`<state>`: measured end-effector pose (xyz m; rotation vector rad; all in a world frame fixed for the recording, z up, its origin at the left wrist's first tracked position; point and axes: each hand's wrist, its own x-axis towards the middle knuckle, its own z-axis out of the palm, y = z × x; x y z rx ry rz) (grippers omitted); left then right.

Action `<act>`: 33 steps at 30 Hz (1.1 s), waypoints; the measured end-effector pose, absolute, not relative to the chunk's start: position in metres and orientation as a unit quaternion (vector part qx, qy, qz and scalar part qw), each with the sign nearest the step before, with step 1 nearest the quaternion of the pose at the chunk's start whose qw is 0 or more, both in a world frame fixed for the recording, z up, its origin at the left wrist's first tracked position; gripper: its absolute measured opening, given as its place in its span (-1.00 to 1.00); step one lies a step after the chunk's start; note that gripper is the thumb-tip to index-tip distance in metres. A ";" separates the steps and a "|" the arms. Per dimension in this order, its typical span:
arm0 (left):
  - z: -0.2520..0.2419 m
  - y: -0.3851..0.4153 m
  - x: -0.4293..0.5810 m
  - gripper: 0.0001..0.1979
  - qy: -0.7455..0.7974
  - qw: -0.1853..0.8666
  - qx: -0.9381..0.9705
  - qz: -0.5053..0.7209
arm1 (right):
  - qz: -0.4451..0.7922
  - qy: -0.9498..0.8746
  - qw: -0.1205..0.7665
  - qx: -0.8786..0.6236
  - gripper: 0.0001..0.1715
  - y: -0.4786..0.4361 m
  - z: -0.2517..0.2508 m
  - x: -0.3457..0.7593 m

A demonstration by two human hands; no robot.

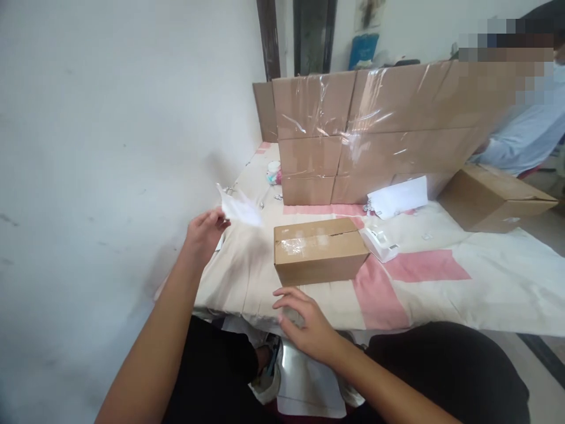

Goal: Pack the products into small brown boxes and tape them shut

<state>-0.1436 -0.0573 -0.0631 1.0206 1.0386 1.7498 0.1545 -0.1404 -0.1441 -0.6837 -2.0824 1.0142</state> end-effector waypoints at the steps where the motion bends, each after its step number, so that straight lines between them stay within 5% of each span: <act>1: -0.063 -0.073 -0.143 -0.64 0.414 0.424 0.414 0.691 | 0.482 -0.764 0.327 -0.277 -0.77 -0.145 -0.151 0.150; 6: -0.069 -0.126 -0.143 -0.59 0.385 0.504 0.396 0.663 | 0.730 -0.584 0.229 -0.271 -0.29 -0.147 -0.172 0.138; 12: -0.081 -0.137 -0.134 -0.64 0.448 0.593 0.368 0.560 | 0.745 -0.554 0.250 -0.274 0.15 -0.140 -0.182 0.137; 14: -0.085 -0.136 -0.125 -0.68 0.464 0.608 0.380 0.521 | 0.742 -0.571 0.233 -0.263 0.11 -0.141 -0.181 0.138; 20: -0.096 -0.131 -0.093 -0.75 0.502 0.576 0.354 0.539 | 0.771 -0.563 0.216 -0.203 -0.55 -0.144 -0.178 0.146; 24: -0.107 -0.131 -0.085 -0.74 0.529 0.527 0.308 0.590 | 0.787 -0.547 0.223 -0.178 -0.42 -0.148 -0.182 0.150; 29: -0.116 -0.136 -0.087 -0.79 0.532 0.513 0.353 0.573 | 0.743 -0.566 0.196 -0.299 -0.59 -0.155 -0.179 0.149; 33: -0.111 -0.142 -0.094 -0.83 0.529 0.268 0.591 0.546 | 0.728 -0.578 0.193 -0.314 -0.50 -0.152 -0.172 0.150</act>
